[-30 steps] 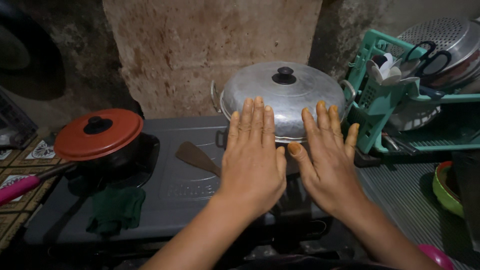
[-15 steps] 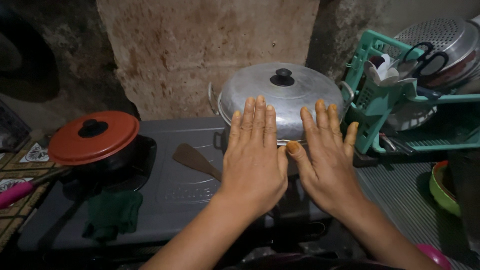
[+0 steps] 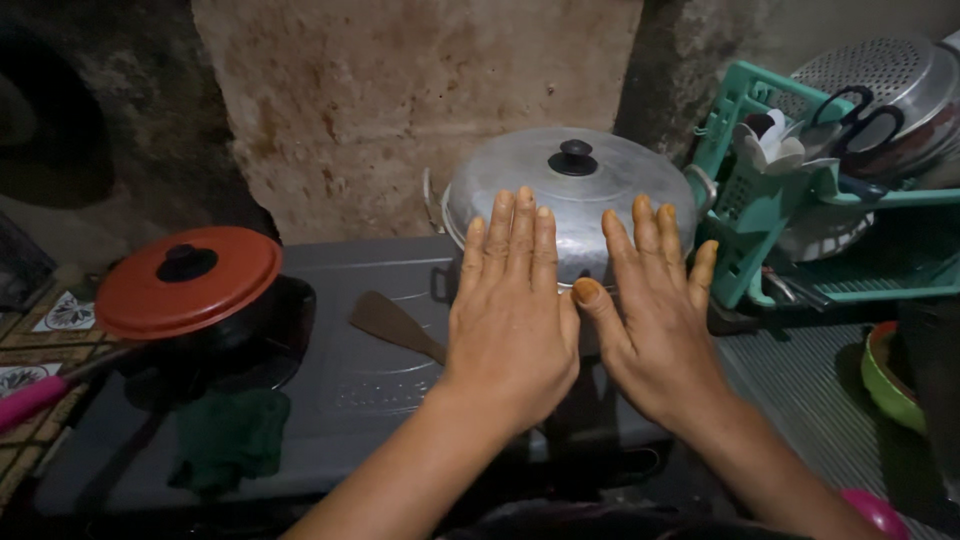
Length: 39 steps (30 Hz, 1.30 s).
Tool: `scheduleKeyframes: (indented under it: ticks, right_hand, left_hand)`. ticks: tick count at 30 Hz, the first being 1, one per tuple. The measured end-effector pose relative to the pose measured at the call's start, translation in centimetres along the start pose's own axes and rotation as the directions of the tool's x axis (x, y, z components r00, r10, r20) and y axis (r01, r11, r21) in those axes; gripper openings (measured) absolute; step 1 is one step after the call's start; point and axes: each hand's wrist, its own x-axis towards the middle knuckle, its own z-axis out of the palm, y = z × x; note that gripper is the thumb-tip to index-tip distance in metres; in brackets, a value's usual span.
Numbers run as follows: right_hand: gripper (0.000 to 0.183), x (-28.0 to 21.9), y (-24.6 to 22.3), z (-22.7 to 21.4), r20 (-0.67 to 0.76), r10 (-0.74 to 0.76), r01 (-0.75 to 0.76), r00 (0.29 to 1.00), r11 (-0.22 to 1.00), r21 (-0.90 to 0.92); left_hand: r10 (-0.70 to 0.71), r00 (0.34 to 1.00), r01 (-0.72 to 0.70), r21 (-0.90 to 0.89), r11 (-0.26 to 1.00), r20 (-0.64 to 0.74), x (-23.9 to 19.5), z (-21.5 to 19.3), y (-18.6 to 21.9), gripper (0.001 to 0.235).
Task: The person removes the lid from a pot on a gas stove and stirs a yellow liquid with a wooden spatula. The person continues to stir the contents of the pot for the remainder of the clip.
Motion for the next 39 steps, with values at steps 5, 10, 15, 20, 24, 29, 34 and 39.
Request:
scheduleKeyframes:
  ticks: [5, 10, 15, 20, 24, 29, 34, 39]
  right_hand:
    - [0.066, 0.1, -0.7, 0.7, 0.01, 0.002, -0.002, 1.0, 1.0, -0.004]
    - [0.066, 0.1, -1.5, 1.4, 0.041, 0.015, -0.015, 0.999, 1.0, -0.018]
    - [0.066, 0.4, -1.8, 2.0, 0.026, 0.003, -0.002, 1.0, 0.999, -0.042]
    - [0.065, 1.0, -2.0, 2.1, 0.015, 0.013, -0.012, 1.0, 0.998, -0.069]
    - [0.066, 2.1, -0.9, 1.4, 0.027, -0.007, 0.01, 1.0, 0.996, -0.092]
    - [0.066, 5.1, 2.5, 0.2, 0.085, -0.028, 0.036, 0.996, 0.996, -0.087]
    - [0.063, 9.3, 6.0, -0.4, 0.13, -0.082, 0.092, 0.988, 0.993, -0.079]
    - [0.053, 14.1, 8.2, 0.2, 0.209, -0.065, 0.07, 0.976, 0.997, -0.017]
  left_hand:
    - [0.0, 1.0, 0.0, -0.018, 1.0, 0.006, -0.5, -0.3, -0.9, 0.069]
    - [-0.003, 1.0, 0.003, -0.036, 0.999, 0.002, -1.1, -0.2, -2.0, 0.07]
    - [0.0, 1.0, 0.001, -0.044, 0.999, 0.011, -1.6, -0.1, -3.0, 0.069]
    - [0.029, 0.999, -0.028, -0.069, 0.997, 0.02, -1.0, -0.3, -3.6, 0.068]
    - [0.057, 0.998, -0.057, -0.077, 0.995, -0.009, 0.4, 0.3, -3.8, 0.069]
    - [0.021, 0.998, -0.019, -0.034, 0.999, 0.061, 4.2, 2.1, -4.4, 0.071]
    - [0.02, 0.999, -0.016, -0.095, 0.995, 0.037, 7.8, 3.0, -5.3, 0.066]
    - [-0.171, 0.968, 0.201, -0.156, 0.967, 0.185, 10.8, 3.6, -6.6, 0.024]
